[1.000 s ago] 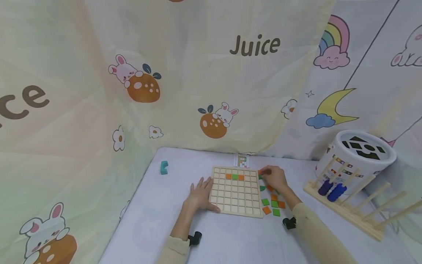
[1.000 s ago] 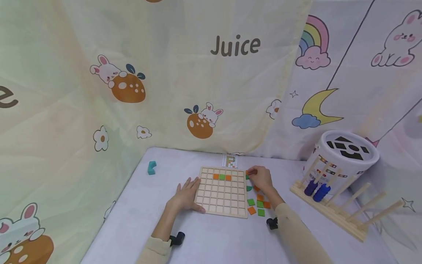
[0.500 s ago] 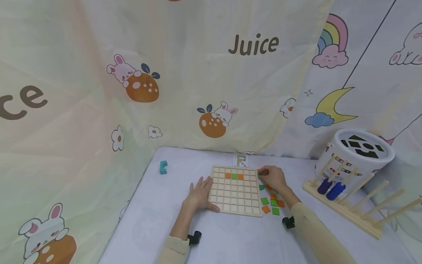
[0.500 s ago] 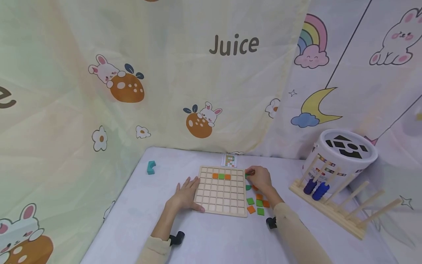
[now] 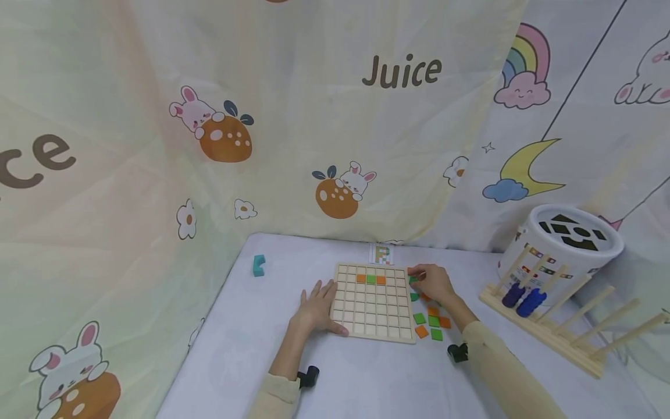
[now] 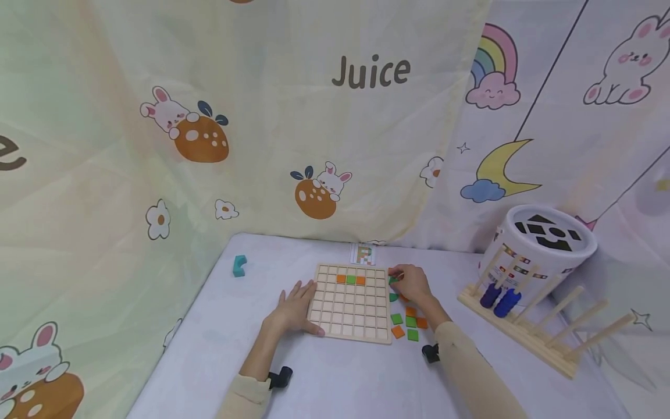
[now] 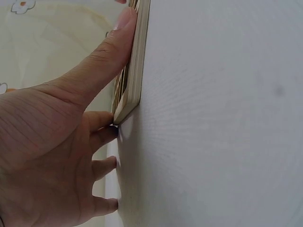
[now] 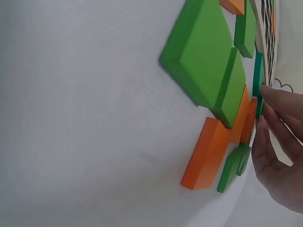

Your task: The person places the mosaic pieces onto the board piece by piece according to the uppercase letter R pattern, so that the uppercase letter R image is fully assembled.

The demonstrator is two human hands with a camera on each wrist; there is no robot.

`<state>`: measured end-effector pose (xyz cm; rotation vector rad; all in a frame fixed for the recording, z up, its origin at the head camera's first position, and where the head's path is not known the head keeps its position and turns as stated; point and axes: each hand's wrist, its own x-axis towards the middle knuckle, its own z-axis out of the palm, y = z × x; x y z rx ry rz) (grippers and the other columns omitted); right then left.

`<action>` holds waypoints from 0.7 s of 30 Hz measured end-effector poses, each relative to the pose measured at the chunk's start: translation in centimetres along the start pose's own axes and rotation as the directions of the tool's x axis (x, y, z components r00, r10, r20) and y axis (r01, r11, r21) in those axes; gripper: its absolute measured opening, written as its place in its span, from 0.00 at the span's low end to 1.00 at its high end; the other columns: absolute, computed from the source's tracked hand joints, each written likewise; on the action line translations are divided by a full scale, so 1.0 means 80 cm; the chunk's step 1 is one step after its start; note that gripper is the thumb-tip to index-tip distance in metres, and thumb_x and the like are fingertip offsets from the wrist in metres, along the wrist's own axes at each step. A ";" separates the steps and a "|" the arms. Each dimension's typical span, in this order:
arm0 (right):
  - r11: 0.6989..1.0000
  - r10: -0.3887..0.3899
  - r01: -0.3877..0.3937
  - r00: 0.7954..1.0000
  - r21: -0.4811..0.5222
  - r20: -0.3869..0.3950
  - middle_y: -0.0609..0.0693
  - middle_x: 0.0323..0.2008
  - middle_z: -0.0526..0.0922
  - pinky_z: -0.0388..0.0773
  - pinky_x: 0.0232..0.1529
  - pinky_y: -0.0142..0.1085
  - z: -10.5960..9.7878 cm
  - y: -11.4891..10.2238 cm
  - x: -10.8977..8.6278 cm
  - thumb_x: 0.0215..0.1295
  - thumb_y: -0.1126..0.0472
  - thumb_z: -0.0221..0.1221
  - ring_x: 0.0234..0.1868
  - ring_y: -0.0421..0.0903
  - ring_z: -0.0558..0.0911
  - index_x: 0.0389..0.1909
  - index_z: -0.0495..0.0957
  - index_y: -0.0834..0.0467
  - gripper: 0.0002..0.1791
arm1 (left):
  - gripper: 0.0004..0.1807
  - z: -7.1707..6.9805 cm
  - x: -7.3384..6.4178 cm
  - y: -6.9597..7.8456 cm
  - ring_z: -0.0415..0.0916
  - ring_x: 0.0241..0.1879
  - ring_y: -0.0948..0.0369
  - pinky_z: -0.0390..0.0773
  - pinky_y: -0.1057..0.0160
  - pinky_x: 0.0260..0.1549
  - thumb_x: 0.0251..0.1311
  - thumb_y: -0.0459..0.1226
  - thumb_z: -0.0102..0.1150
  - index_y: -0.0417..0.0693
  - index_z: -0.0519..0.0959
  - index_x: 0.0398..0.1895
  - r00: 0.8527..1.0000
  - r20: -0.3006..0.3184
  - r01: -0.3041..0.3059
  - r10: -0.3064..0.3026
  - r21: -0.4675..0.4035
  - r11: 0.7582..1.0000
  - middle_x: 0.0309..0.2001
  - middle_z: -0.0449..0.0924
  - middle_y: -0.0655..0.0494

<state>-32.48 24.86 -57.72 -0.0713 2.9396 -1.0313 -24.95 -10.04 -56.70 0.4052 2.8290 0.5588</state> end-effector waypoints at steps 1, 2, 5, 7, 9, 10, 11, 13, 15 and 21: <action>1.000 0.001 -0.001 1.000 -0.001 0.005 0.53 0.47 0.89 0.83 0.48 0.48 0.000 0.000 0.000 0.61 0.66 0.73 0.47 0.52 0.84 0.53 0.87 0.57 0.18 | 0.75 0.000 0.000 0.000 0.44 0.82 0.40 0.44 0.26 0.74 0.33 0.64 0.84 0.43 0.55 0.83 1.000 -0.001 -0.001 0.001 0.000 1.000 0.83 0.53 0.45; 1.000 0.000 0.000 1.000 -0.003 0.008 0.53 0.46 0.89 0.82 0.48 0.47 -0.001 0.000 0.000 0.60 0.66 0.74 0.47 0.51 0.83 0.53 0.87 0.57 0.18 | 0.74 0.000 -0.001 0.000 0.44 0.82 0.40 0.44 0.26 0.74 0.34 0.64 0.84 0.43 0.55 0.83 1.000 0.000 -0.001 0.001 0.001 1.000 0.83 0.53 0.45; 1.000 -0.012 0.012 1.000 -0.008 0.019 0.53 0.45 0.89 0.82 0.47 0.46 -0.002 -0.001 0.001 0.59 0.67 0.74 0.44 0.50 0.83 0.52 0.87 0.57 0.19 | 0.74 0.004 0.002 -0.003 0.44 0.82 0.40 0.45 0.26 0.74 0.35 0.64 0.83 0.43 0.55 0.83 1.000 -0.009 -0.008 0.008 0.005 1.000 0.83 0.53 0.45; 1.000 -0.013 0.013 1.000 -0.009 0.024 0.53 0.44 0.89 0.81 0.46 0.45 -0.003 0.000 0.003 0.59 0.67 0.74 0.43 0.50 0.82 0.51 0.88 0.58 0.18 | 0.73 0.005 0.003 -0.003 0.43 0.82 0.40 0.44 0.27 0.74 0.37 0.64 0.83 0.42 0.54 0.83 1.000 -0.002 -0.006 0.006 0.012 1.000 0.83 0.53 0.45; 1.000 -0.016 0.017 1.000 -0.011 0.027 0.54 0.43 0.88 0.81 0.45 0.44 -0.004 -0.001 0.003 0.58 0.68 0.74 0.42 0.50 0.82 0.50 0.88 0.58 0.17 | 0.73 0.005 0.004 -0.004 0.43 0.82 0.40 0.44 0.27 0.75 0.37 0.64 0.83 0.42 0.54 0.83 1.000 0.003 -0.005 0.005 0.015 1.000 0.83 0.52 0.45; 1.000 -0.018 0.018 0.999 -0.010 0.028 0.54 0.43 0.88 0.80 0.44 0.44 -0.005 0.000 0.004 0.58 0.68 0.74 0.42 0.50 0.81 0.49 0.88 0.58 0.17 | 0.73 0.004 0.004 -0.004 0.43 0.82 0.40 0.44 0.27 0.75 0.37 0.64 0.82 0.42 0.54 0.83 1.000 0.003 -0.005 0.005 0.016 1.000 0.83 0.52 0.45; 1.000 -0.020 0.020 0.999 -0.011 0.028 0.54 0.42 0.87 0.80 0.43 0.43 -0.005 0.000 0.004 0.58 0.68 0.74 0.41 0.50 0.81 0.49 0.88 0.58 0.17 | 0.73 0.001 0.002 -0.001 0.42 0.82 0.40 0.44 0.28 0.75 0.37 0.63 0.83 0.42 0.54 0.83 1.000 0.012 0.000 0.000 0.015 1.000 0.83 0.52 0.45; 1.000 -0.022 0.022 0.999 -0.015 0.030 0.53 0.41 0.87 0.79 0.41 0.41 -0.007 0.000 0.003 0.58 0.67 0.74 0.41 0.49 0.80 0.48 0.88 0.58 0.16 | 0.73 0.000 0.003 -0.001 0.43 0.82 0.41 0.44 0.28 0.75 0.36 0.64 0.83 0.43 0.54 0.83 1.000 0.008 -0.003 0.003 0.018 1.000 0.83 0.52 0.46; 0.999 -0.023 0.024 0.999 -0.022 0.035 0.52 0.39 0.86 0.78 0.38 0.39 -0.008 0.000 0.003 0.58 0.66 0.74 0.39 0.49 0.80 0.48 0.88 0.59 0.16 | 0.74 0.000 0.003 -0.002 0.43 0.82 0.41 0.44 0.28 0.75 0.36 0.65 0.83 0.44 0.54 0.84 1.000 0.009 -0.002 0.002 0.024 1.000 0.83 0.52 0.46; 0.999 -0.030 0.030 1.000 -0.013 -0.004 0.53 0.36 0.85 0.75 0.26 0.35 -0.010 0.000 -0.001 0.63 0.64 0.69 0.29 0.46 0.78 0.52 0.88 0.60 0.16 | 0.75 0.011 0.006 -0.009 0.43 0.82 0.41 0.45 0.27 0.74 0.35 0.66 0.82 0.45 0.54 0.84 1.000 -0.002 -0.001 0.001 0.031 1.000 0.83 0.52 0.47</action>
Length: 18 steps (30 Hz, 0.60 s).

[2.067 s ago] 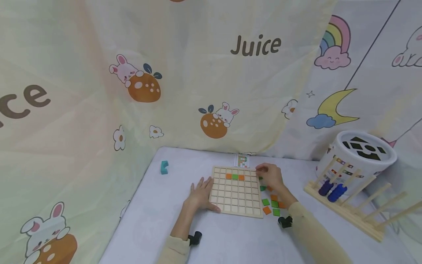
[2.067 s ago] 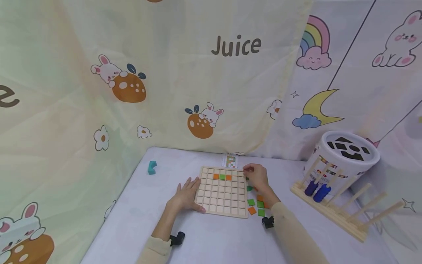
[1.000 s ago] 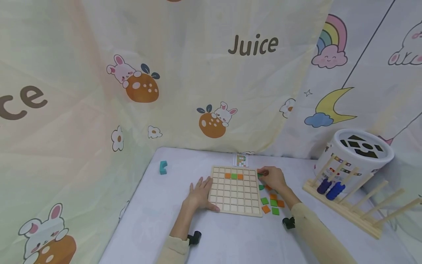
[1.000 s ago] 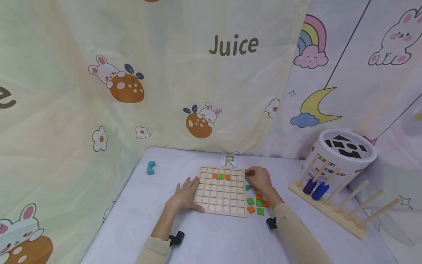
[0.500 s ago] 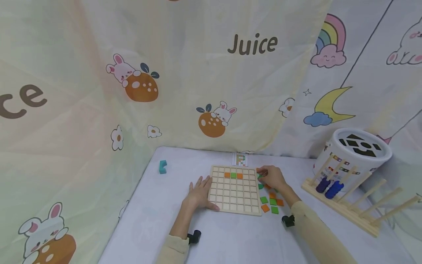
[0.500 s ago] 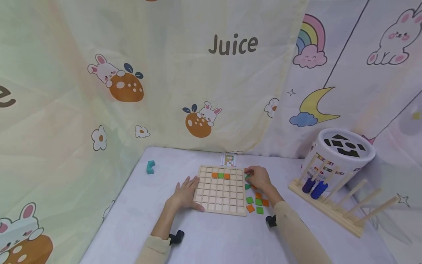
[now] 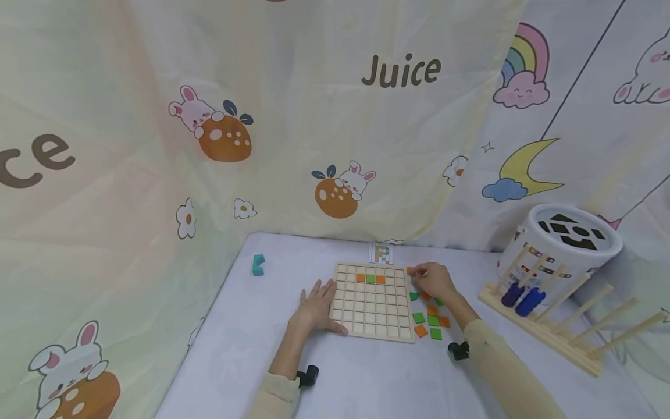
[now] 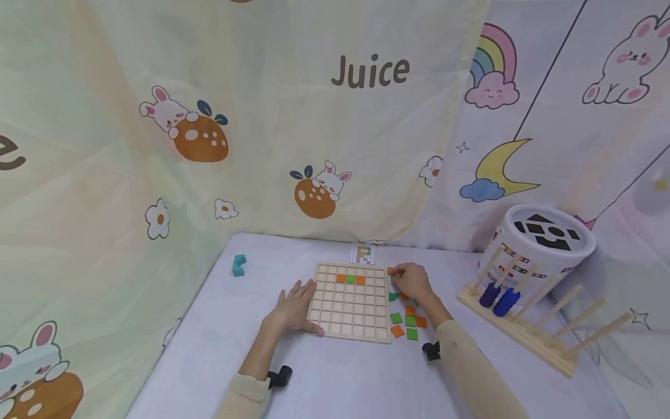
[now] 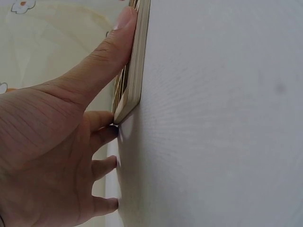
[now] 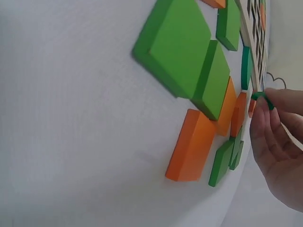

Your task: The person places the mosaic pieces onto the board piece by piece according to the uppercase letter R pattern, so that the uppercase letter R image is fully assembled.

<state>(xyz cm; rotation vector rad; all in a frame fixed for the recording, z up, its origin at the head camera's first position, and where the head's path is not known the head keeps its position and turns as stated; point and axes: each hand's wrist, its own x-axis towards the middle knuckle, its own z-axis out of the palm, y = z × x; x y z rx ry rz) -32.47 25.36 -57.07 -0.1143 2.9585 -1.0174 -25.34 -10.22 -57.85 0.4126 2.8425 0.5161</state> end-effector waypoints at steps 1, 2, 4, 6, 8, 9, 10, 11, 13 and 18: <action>1.000 -0.001 0.001 1.000 0.016 -0.017 0.55 0.37 0.85 0.75 0.24 0.35 -0.001 -0.001 -0.001 0.64 0.65 0.67 0.28 0.46 0.78 0.53 0.87 0.60 0.16 | 0.74 0.000 0.000 0.000 0.43 0.82 0.41 0.45 0.27 0.74 0.35 0.66 0.82 0.44 0.54 0.84 1.000 0.000 0.000 0.000 -0.004 1.000 0.83 0.53 0.47; 0.999 -0.002 0.004 0.999 0.035 -0.035 0.56 0.38 0.85 0.74 0.23 0.36 -0.001 -0.002 -0.001 0.65 0.65 0.65 0.27 0.46 0.78 0.54 0.87 0.59 0.17 | 0.74 0.001 0.000 0.000 0.43 0.82 0.41 0.44 0.27 0.74 0.36 0.65 0.82 0.44 0.54 0.84 1.000 0.000 0.001 -0.001 -0.007 1.000 0.83 0.53 0.47; 0.998 -0.001 0.005 0.998 0.070 -0.063 0.58 0.41 0.86 0.76 0.23 0.36 -0.002 -0.003 -0.001 0.67 0.65 0.63 0.28 0.47 0.79 0.56 0.87 0.58 0.17 | 0.74 0.001 0.001 -0.001 0.43 0.82 0.41 0.45 0.26 0.74 0.35 0.65 0.83 0.44 0.54 0.84 1.000 -0.006 -0.003 0.003 -0.014 1.000 0.83 0.53 0.47; 0.996 -0.009 0.016 0.997 0.090 -0.078 0.59 0.44 0.87 0.79 0.26 0.37 -0.003 -0.004 -0.001 0.69 0.65 0.62 0.32 0.49 0.82 0.56 0.87 0.57 0.17 | 0.73 -0.004 -0.003 0.003 0.43 0.82 0.41 0.44 0.27 0.74 0.36 0.63 0.84 0.43 0.55 0.83 1.000 0.003 0.001 -0.001 -0.028 1.000 0.83 0.53 0.46; 0.995 -0.017 0.024 0.997 0.094 -0.081 0.57 0.46 0.88 0.81 0.31 0.38 -0.004 -0.003 0.001 0.70 0.64 0.63 0.38 0.51 0.84 0.54 0.88 0.56 0.14 | 0.73 -0.006 -0.004 0.004 0.44 0.82 0.41 0.45 0.27 0.74 0.36 0.63 0.84 0.43 0.55 0.83 1.000 0.004 -0.001 0.001 -0.031 1.000 0.83 0.54 0.45; 0.996 -0.016 0.023 0.997 0.091 -0.078 0.56 0.47 0.89 0.82 0.34 0.39 -0.004 -0.003 0.002 0.70 0.62 0.64 0.41 0.52 0.85 0.53 0.89 0.55 0.13 | 0.73 -0.006 -0.005 0.004 0.44 0.82 0.40 0.45 0.26 0.74 0.36 0.63 0.84 0.43 0.55 0.83 1.000 0.004 -0.002 0.002 -0.032 0.999 0.83 0.54 0.45; 0.996 -0.013 0.020 0.997 0.090 -0.075 0.54 0.47 0.90 0.83 0.37 0.40 -0.004 -0.003 0.003 0.71 0.61 0.65 0.44 0.53 0.85 0.52 0.90 0.54 0.12 | 0.73 -0.009 -0.006 0.006 0.43 0.82 0.41 0.44 0.27 0.74 0.37 0.62 0.84 0.43 0.55 0.83 1.000 0.008 0.000 0.000 -0.033 0.999 0.83 0.53 0.45; 0.996 -0.010 0.016 0.997 0.093 -0.071 0.53 0.48 0.90 0.83 0.40 0.41 -0.004 -0.002 0.004 0.71 0.60 0.65 0.45 0.53 0.86 0.51 0.90 0.54 0.12 | 0.73 -0.009 -0.006 0.006 0.44 0.82 0.41 0.45 0.27 0.74 0.37 0.62 0.84 0.43 0.55 0.83 1.000 0.006 -0.001 0.001 -0.032 0.999 0.83 0.53 0.45; 0.994 -0.006 0.013 0.998 0.108 -0.062 0.52 0.47 0.91 0.84 0.43 0.43 -0.004 -0.003 0.005 0.71 0.59 0.66 0.47 0.54 0.87 0.50 0.90 0.54 0.11 | 0.73 -0.009 -0.007 0.006 0.43 0.82 0.41 0.45 0.27 0.74 0.36 0.63 0.84 0.44 0.54 0.83 1.000 0.005 -0.001 0.002 -0.029 1.000 0.83 0.53 0.46; 0.984 0.014 -0.006 0.999 0.178 -0.046 0.53 0.46 0.91 0.83 0.43 0.44 -0.004 -0.007 0.005 0.69 0.58 0.68 0.47 0.54 0.86 0.48 0.90 0.56 0.11 | 0.73 -0.008 -0.005 0.005 0.43 0.82 0.41 0.45 0.27 0.74 0.36 0.63 0.83 0.44 0.54 0.84 1.000 -0.001 0.001 -0.001 -0.025 1.000 0.83 0.53 0.47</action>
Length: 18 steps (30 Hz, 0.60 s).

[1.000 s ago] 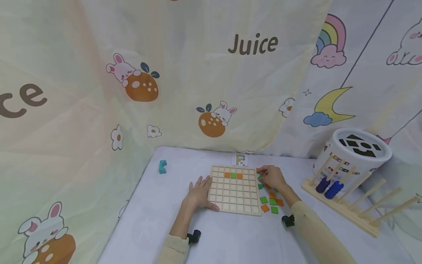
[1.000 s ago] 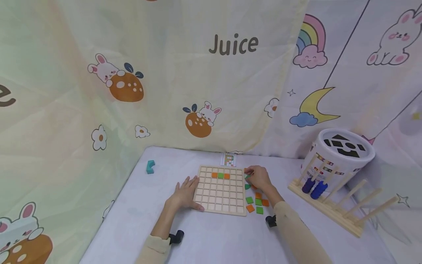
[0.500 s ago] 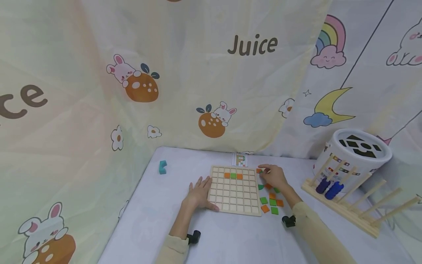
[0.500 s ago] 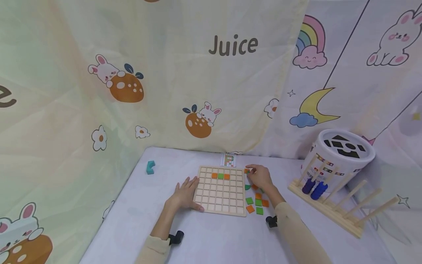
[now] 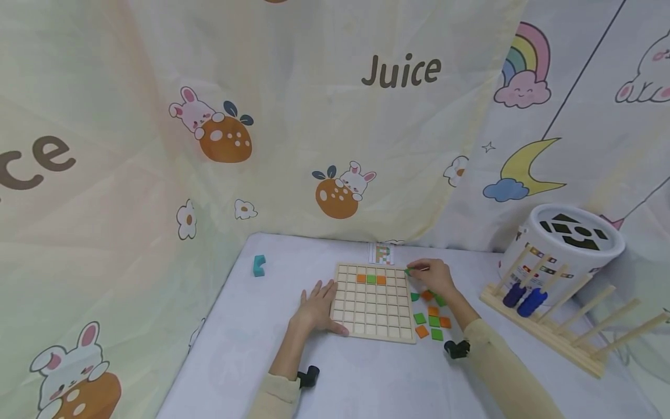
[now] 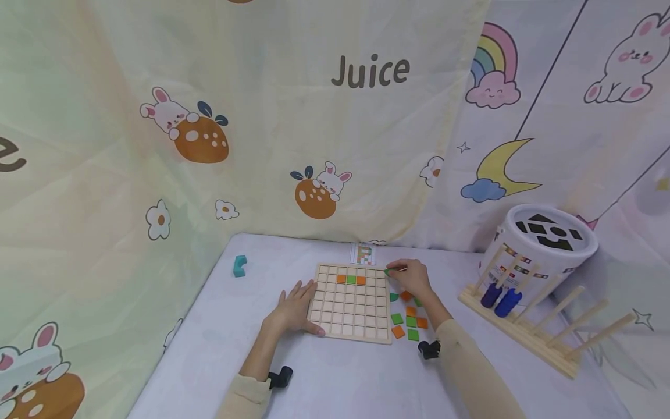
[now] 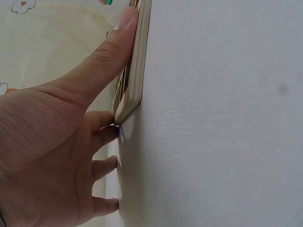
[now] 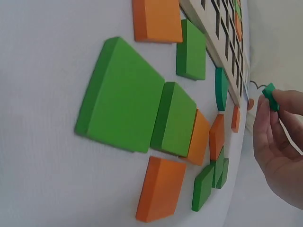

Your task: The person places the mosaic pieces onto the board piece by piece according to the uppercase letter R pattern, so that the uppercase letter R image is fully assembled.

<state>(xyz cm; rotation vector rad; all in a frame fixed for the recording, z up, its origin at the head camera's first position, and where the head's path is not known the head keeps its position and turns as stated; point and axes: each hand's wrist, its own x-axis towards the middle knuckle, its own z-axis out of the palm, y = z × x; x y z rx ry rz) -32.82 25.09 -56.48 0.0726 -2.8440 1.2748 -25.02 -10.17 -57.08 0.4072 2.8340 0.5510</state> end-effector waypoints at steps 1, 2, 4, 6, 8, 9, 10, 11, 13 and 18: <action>1.000 0.010 -0.010 1.000 0.008 0.009 0.54 0.46 0.90 0.83 0.42 0.43 0.001 -0.001 0.000 0.69 0.58 0.68 0.47 0.54 0.86 0.48 0.89 0.56 0.11 | 0.73 0.000 0.000 0.000 0.43 0.82 0.41 0.45 0.27 0.74 0.36 0.63 0.83 0.44 0.55 0.83 1.000 -0.003 -0.001 0.001 0.001 1.000 0.83 0.53 0.46; 0.999 0.025 -0.025 1.000 0.020 0.019 0.54 0.46 0.90 0.82 0.42 0.41 0.002 -0.002 0.001 0.68 0.58 0.69 0.47 0.53 0.86 0.48 0.89 0.56 0.11 | 0.73 0.001 0.000 0.000 0.44 0.82 0.41 0.45 0.27 0.74 0.36 0.63 0.84 0.43 0.55 0.83 1.000 -0.004 -0.001 0.001 0.001 1.000 0.83 0.53 0.46; 0.997 0.061 -0.063 0.997 0.043 0.048 0.54 0.45 0.90 0.81 0.41 0.40 0.004 -0.006 0.002 0.67 0.58 0.70 0.46 0.52 0.85 0.48 0.89 0.57 0.11 | 0.73 0.001 0.000 0.000 0.44 0.82 0.41 0.45 0.27 0.74 0.36 0.63 0.84 0.43 0.55 0.83 1.000 -0.006 -0.003 0.003 -0.001 1.000 0.83 0.53 0.46; 0.993 0.089 -0.094 0.993 0.065 0.073 0.53 0.44 0.90 0.81 0.41 0.39 0.007 -0.009 0.003 0.67 0.58 0.70 0.45 0.51 0.85 0.47 0.89 0.58 0.12 | 0.73 0.001 0.000 -0.001 0.44 0.82 0.41 0.46 0.27 0.74 0.36 0.64 0.83 0.43 0.55 0.83 1.000 -0.007 -0.007 0.007 0.003 1.000 0.83 0.53 0.46; 0.988 0.121 -0.129 0.989 0.085 0.088 0.53 0.43 0.90 0.81 0.42 0.38 0.011 -0.012 0.004 0.66 0.58 0.70 0.43 0.49 0.86 0.47 0.88 0.59 0.13 | 0.73 0.000 0.000 -0.001 0.44 0.82 0.41 0.46 0.27 0.74 0.35 0.64 0.83 0.43 0.55 0.83 1.000 -0.009 -0.010 0.010 0.001 1.000 0.83 0.54 0.46; 0.984 0.142 -0.151 0.985 0.098 0.094 0.53 0.42 0.90 0.81 0.42 0.38 0.014 -0.014 0.003 0.66 0.58 0.70 0.42 0.48 0.86 0.47 0.88 0.60 0.13 | 0.73 0.000 0.000 -0.001 0.44 0.82 0.41 0.46 0.27 0.74 0.35 0.64 0.83 0.43 0.55 0.83 1.000 -0.009 -0.010 0.010 0.001 1.000 0.83 0.53 0.46; 0.981 0.150 -0.160 0.984 0.108 0.098 0.53 0.41 0.90 0.82 0.42 0.37 0.016 -0.015 0.003 0.67 0.59 0.70 0.41 0.48 0.87 0.48 0.88 0.61 0.13 | 0.73 0.003 0.002 -0.004 0.45 0.82 0.41 0.47 0.27 0.74 0.36 0.65 0.83 0.43 0.55 0.83 1.000 -0.014 -0.014 0.014 0.005 1.000 0.83 0.53 0.46; 0.976 0.167 -0.179 0.981 0.124 0.100 0.53 0.41 0.90 0.83 0.42 0.37 0.019 -0.016 0.002 0.67 0.59 0.69 0.40 0.47 0.88 0.48 0.88 0.61 0.13 | 0.73 0.003 0.002 -0.003 0.45 0.82 0.41 0.47 0.27 0.74 0.36 0.64 0.83 0.43 0.55 0.83 1.000 -0.014 -0.014 0.014 0.005 1.000 0.83 0.54 0.46; 0.964 0.205 -0.219 0.973 0.152 0.105 0.54 0.41 0.90 0.85 0.41 0.36 0.024 -0.019 0.000 0.67 0.59 0.69 0.38 0.46 0.88 0.48 0.88 0.61 0.12 | 0.72 0.003 0.002 -0.003 0.45 0.82 0.40 0.46 0.27 0.74 0.37 0.63 0.83 0.43 0.55 0.83 1.000 -0.011 -0.011 0.011 0.003 1.000 0.83 0.54 0.45; 0.946 0.254 -0.268 0.962 0.181 0.096 0.54 0.42 0.89 0.86 0.38 0.37 0.035 -0.024 -0.004 0.67 0.58 0.69 0.38 0.45 0.87 0.46 0.89 0.60 0.12 | 0.73 0.000 -0.002 0.001 0.44 0.82 0.41 0.46 0.28 0.74 0.36 0.63 0.83 0.43 0.55 0.83 1.000 0.003 -0.004 0.004 0.009 1.000 0.83 0.53 0.46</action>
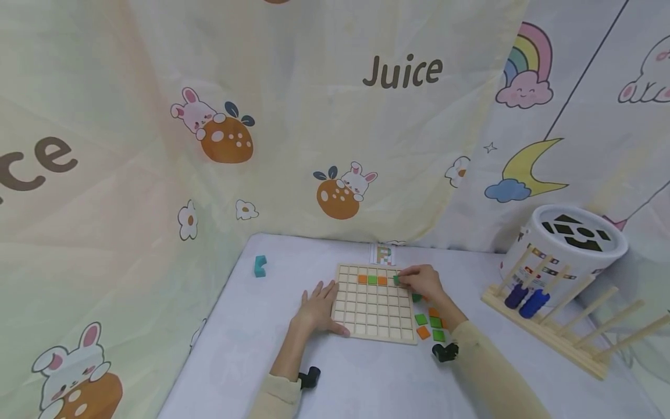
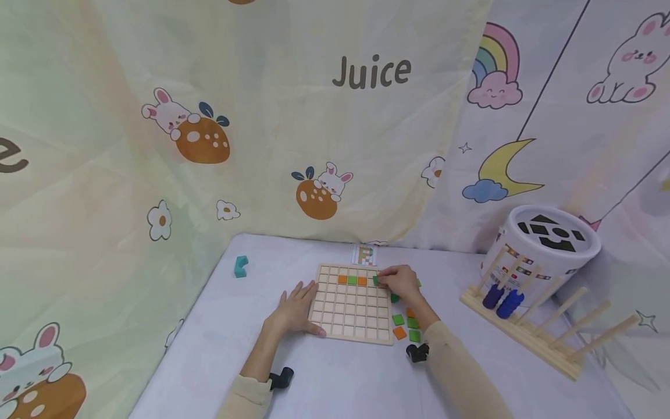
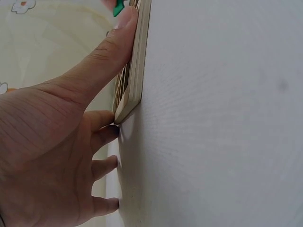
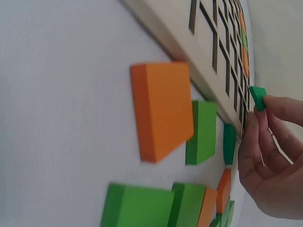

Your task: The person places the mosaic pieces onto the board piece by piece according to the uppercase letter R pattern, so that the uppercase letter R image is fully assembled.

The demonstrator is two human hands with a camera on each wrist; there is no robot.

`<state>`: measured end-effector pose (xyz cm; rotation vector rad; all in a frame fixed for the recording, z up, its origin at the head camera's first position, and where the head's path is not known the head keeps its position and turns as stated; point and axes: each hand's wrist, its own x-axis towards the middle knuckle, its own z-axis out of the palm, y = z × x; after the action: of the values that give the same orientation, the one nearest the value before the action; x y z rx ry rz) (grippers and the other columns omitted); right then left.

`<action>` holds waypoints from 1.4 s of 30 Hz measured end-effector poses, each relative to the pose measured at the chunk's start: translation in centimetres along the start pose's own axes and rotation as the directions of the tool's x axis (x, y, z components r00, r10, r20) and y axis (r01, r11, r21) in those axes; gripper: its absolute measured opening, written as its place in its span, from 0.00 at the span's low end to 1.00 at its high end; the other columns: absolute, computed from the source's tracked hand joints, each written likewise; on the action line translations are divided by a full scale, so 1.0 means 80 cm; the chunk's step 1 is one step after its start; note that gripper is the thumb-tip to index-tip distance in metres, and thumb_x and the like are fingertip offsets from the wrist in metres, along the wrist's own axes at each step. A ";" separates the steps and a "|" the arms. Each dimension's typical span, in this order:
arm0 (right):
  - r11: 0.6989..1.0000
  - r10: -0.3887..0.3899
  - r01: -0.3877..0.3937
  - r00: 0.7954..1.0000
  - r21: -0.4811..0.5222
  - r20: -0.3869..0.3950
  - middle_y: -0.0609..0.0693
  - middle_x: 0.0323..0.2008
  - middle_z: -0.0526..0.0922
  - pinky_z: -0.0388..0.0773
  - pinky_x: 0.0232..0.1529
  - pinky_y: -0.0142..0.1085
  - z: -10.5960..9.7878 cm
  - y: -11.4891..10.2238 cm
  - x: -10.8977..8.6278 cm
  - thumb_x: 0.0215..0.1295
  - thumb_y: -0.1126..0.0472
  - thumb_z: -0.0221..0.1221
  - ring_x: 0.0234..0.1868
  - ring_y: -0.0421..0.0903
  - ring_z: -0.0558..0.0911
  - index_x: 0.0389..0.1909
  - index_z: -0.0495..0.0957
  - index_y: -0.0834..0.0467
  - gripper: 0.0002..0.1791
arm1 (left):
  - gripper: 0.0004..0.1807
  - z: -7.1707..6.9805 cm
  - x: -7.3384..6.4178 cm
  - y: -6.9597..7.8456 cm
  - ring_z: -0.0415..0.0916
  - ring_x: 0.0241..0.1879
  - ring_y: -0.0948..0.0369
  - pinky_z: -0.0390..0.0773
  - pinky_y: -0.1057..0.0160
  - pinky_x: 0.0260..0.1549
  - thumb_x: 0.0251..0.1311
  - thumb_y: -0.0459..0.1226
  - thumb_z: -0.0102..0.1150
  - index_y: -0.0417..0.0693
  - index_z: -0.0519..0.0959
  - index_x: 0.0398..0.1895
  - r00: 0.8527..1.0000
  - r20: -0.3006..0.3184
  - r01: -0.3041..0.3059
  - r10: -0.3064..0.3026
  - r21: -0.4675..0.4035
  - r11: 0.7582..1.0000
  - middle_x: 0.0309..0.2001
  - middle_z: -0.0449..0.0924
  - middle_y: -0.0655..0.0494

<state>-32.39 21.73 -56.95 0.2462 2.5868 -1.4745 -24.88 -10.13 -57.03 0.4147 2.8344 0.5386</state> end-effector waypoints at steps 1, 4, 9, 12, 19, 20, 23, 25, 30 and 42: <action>1.000 0.001 -0.001 1.000 -0.008 -0.008 0.54 0.42 0.89 0.85 0.37 0.38 0.003 -0.001 0.000 0.67 0.57 0.70 0.38 0.45 0.86 0.46 0.89 0.59 0.12 | 0.73 -0.001 -0.001 0.000 0.44 0.82 0.41 0.46 0.28 0.75 0.36 0.64 0.83 0.44 0.55 0.83 1.000 0.001 0.001 -0.001 0.005 1.000 0.83 0.53 0.46; 0.999 -0.021 0.020 0.999 -0.051 -0.031 0.52 0.39 0.90 0.83 0.35 0.38 0.010 -0.005 -0.002 0.67 0.56 0.69 0.37 0.46 0.85 0.44 0.90 0.58 0.11 | 0.74 0.000 0.001 -0.002 0.44 0.82 0.42 0.46 0.28 0.75 0.35 0.66 0.82 0.44 0.54 0.84 1.000 -0.001 0.002 -0.002 0.016 1.000 0.83 0.52 0.47; 0.987 -0.061 0.049 0.995 -0.154 -0.077 0.49 0.33 0.90 0.79 0.34 0.37 0.020 -0.008 -0.006 0.66 0.55 0.70 0.36 0.48 0.85 0.38 0.90 0.56 0.08 | 0.74 0.003 0.005 -0.004 0.41 0.83 0.43 0.44 0.28 0.75 0.36 0.64 0.83 0.45 0.53 0.84 1.000 0.017 0.007 -0.007 -0.004 1.000 0.84 0.50 0.48; 0.981 -0.072 0.051 0.992 -0.188 -0.107 0.48 0.33 0.90 0.79 0.34 0.38 0.025 -0.009 -0.009 0.65 0.56 0.71 0.36 0.48 0.85 0.36 0.90 0.55 0.06 | 0.75 0.008 0.007 -0.006 0.39 0.83 0.45 0.42 0.30 0.76 0.37 0.65 0.82 0.46 0.50 0.85 1.000 0.023 0.018 -0.018 0.000 1.000 0.84 0.48 0.51; 0.973 -0.087 0.048 0.983 -0.226 -0.163 0.51 0.35 0.91 0.80 0.39 0.44 0.033 -0.012 -0.017 0.65 0.58 0.69 0.38 0.51 0.86 0.34 0.90 0.55 0.05 | 0.77 0.014 0.009 -0.006 0.39 0.83 0.45 0.42 0.29 0.76 0.34 0.67 0.82 0.46 0.51 0.85 1.000 0.003 0.010 -0.010 -0.001 1.000 0.84 0.48 0.52; 0.972 -0.082 0.041 0.982 -0.232 -0.170 0.51 0.35 0.91 0.79 0.40 0.45 0.034 -0.012 -0.017 0.65 0.58 0.69 0.38 0.52 0.86 0.34 0.90 0.55 0.05 | 0.77 0.014 0.009 -0.006 0.38 0.84 0.46 0.41 0.30 0.76 0.34 0.68 0.81 0.47 0.51 0.85 1.000 0.009 0.011 -0.011 0.001 1.000 0.85 0.47 0.52; 0.972 -0.075 0.033 0.982 -0.233 -0.174 0.52 0.37 0.91 0.80 0.44 0.48 0.036 -0.010 -0.017 0.64 0.59 0.69 0.41 0.53 0.86 0.33 0.90 0.54 0.04 | 0.77 0.013 0.009 -0.005 0.38 0.84 0.45 0.42 0.29 0.76 0.34 0.66 0.82 0.47 0.51 0.85 1.000 0.014 0.011 -0.011 -0.006 1.000 0.85 0.47 0.52; 0.973 -0.078 0.038 0.983 -0.229 -0.169 0.53 0.39 0.91 0.81 0.46 0.49 0.038 -0.008 -0.016 0.64 0.60 0.69 0.43 0.54 0.87 0.34 0.91 0.54 0.03 | 0.76 0.013 0.008 -0.006 0.38 0.84 0.45 0.41 0.30 0.76 0.35 0.66 0.83 0.47 0.50 0.85 1.000 0.018 0.016 -0.016 -0.002 1.000 0.85 0.47 0.51; 0.972 -0.112 0.079 0.984 -0.219 -0.140 0.55 0.46 0.90 0.81 0.52 0.52 0.036 -0.003 -0.017 0.65 0.59 0.70 0.49 0.57 0.86 0.37 0.91 0.54 0.04 | 0.77 0.017 0.010 -0.010 0.36 0.84 0.46 0.39 0.30 0.76 0.35 0.66 0.82 0.48 0.49 0.85 1.000 0.016 0.024 -0.024 0.001 1.000 0.85 0.46 0.53; 0.990 -0.121 0.106 0.974 -0.088 -0.192 0.59 0.52 0.88 0.83 0.44 0.43 0.019 0.006 -0.028 0.69 0.59 0.68 0.48 0.55 0.86 0.46 0.90 0.58 0.10 | 0.75 0.008 0.006 -0.005 0.41 0.83 0.42 0.43 0.28 0.75 0.35 0.64 0.83 0.45 0.52 0.84 1.000 0.004 0.003 -0.003 -0.012 1.000 0.84 0.50 0.48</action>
<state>-30.00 20.50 -57.65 0.2501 2.8531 -1.4498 -25.26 -10.13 -57.85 0.4088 2.8259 0.5538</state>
